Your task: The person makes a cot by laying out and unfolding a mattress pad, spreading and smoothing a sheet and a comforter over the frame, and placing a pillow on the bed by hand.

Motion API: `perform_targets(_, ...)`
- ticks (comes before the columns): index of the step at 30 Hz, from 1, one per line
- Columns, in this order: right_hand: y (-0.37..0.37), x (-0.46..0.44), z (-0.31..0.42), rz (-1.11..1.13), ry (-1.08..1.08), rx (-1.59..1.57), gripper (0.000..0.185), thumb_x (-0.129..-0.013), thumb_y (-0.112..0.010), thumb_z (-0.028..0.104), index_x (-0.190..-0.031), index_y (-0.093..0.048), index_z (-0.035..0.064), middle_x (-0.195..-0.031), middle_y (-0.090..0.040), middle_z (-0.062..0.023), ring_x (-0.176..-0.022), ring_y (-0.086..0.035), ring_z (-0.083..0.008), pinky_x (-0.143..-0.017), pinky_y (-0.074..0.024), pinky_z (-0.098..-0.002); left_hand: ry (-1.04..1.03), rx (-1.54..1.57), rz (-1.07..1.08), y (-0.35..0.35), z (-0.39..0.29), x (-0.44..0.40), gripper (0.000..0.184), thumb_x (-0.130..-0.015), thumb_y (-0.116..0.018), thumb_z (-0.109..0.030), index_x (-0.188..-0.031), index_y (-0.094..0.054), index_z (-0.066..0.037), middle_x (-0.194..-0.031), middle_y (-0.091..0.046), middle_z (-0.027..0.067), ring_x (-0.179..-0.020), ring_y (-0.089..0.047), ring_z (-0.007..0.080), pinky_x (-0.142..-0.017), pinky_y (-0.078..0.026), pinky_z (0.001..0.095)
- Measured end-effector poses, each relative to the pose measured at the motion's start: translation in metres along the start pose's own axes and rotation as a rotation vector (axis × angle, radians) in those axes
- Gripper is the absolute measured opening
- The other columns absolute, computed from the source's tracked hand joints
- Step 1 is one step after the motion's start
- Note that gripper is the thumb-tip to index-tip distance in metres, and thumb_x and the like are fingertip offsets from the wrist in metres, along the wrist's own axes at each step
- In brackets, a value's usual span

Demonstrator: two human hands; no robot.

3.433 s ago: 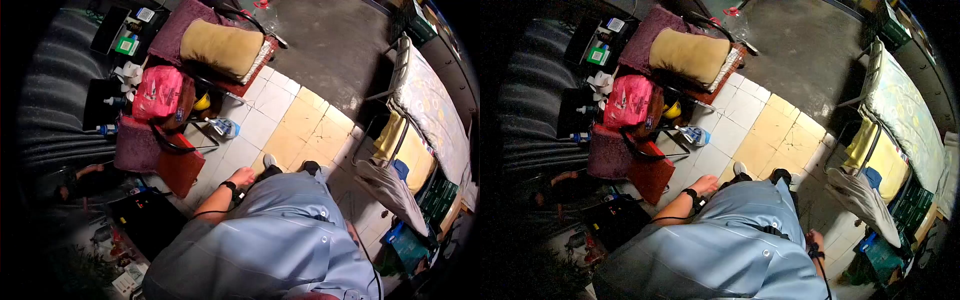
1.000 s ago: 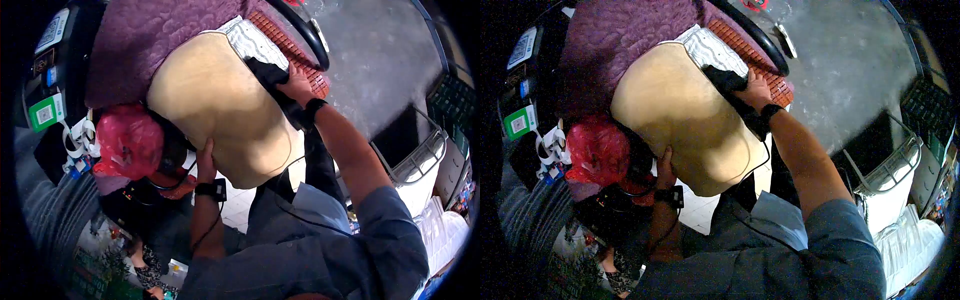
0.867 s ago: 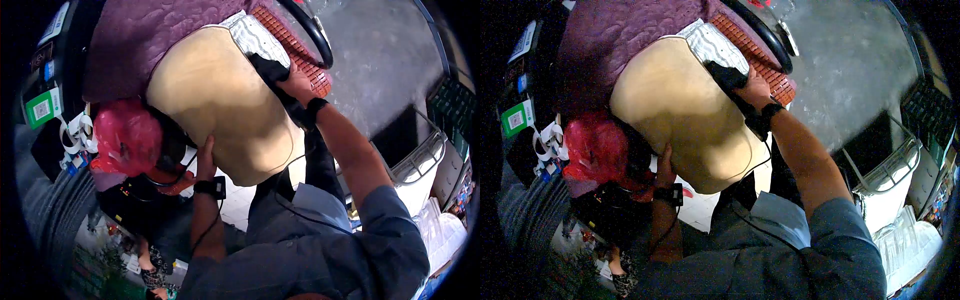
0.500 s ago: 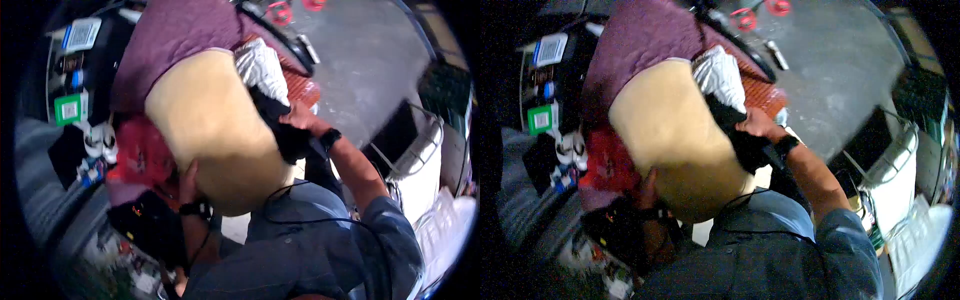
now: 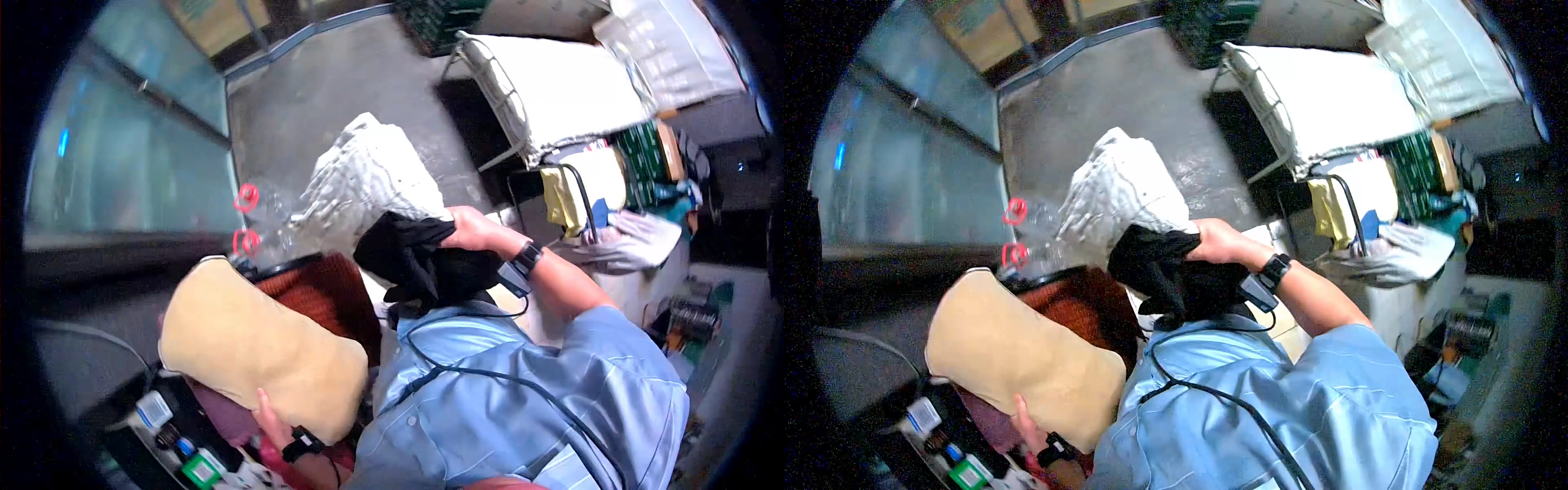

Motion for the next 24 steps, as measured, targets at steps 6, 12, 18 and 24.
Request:
perform_targets(6, -0.009, 0.064, 0.063, -0.353, -0.197, -0.006, 0.041, -0.070, -0.074, 0.016, -0.108, -0.063, 0.0038, -0.098, -0.069, -0.0095, -0.091, -0.062, -0.0147, -0.083, -0.0478, -0.0313, -0.089, -0.119, 0.125, 0.036, -0.077, -0.126, 0.046, -0.091, -0.061, -0.021, -0.126, -0.049, 0.007, -0.126, -0.054, 0.0145, -0.106, -0.057, 0.0236, -0.088, -0.047, 0.0354)
perform_targets(12, -0.042, 0.050, 0.053, -0.544, -0.331, 0.027, 0.042, -0.067, -0.073, 0.017, -0.106, -0.063, 0.0039, -0.096, -0.068, -0.0166, -0.089, -0.066, -0.0239, -0.079, -0.0488, -0.0339, -0.095, -0.124, 0.174, 0.015, -0.097, -0.259, 0.045, -0.092, -0.060, -0.020, -0.126, -0.049, 0.006, -0.122, -0.057, 0.0143, -0.103, -0.059, 0.0233, -0.086, -0.048, 0.0349)
perform_targets(18, -0.059, 0.055, 0.036, -0.676, -0.419, 0.181, 0.041, -0.065, -0.073, 0.018, -0.104, -0.063, 0.0060, -0.096, -0.066, -0.0191, -0.091, -0.062, -0.0357, -0.080, -0.0483, -0.0379, -0.093, -0.068, 0.434, -0.121, -0.108, -0.362, 0.043, -0.092, -0.060, -0.023, -0.123, -0.051, 0.006, -0.117, -0.059, 0.0133, -0.098, -0.061, 0.0217, -0.081, -0.050, 0.0340)
perform_targets(24, -0.079, 0.071, -0.049, -0.756, -0.633, 0.079, 0.046, -0.063, -0.074, 0.019, -0.106, -0.063, 0.0067, -0.096, -0.066, -0.0197, -0.091, -0.062, -0.0361, -0.080, -0.0484, -0.0386, -0.052, -0.054, 0.646, -0.319, -0.106, -0.404, 0.045, -0.092, -0.061, -0.025, -0.121, -0.052, 0.007, -0.114, -0.061, 0.0136, -0.095, -0.062, 0.0220, -0.080, -0.052, 0.0356)
Point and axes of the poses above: each hand's wrist, its own x-axis away from the middle knuckle, its own y-axis out of the back of the hand, z = x × y, the point moved 9 cm from there along -x, towards the middle knuckle
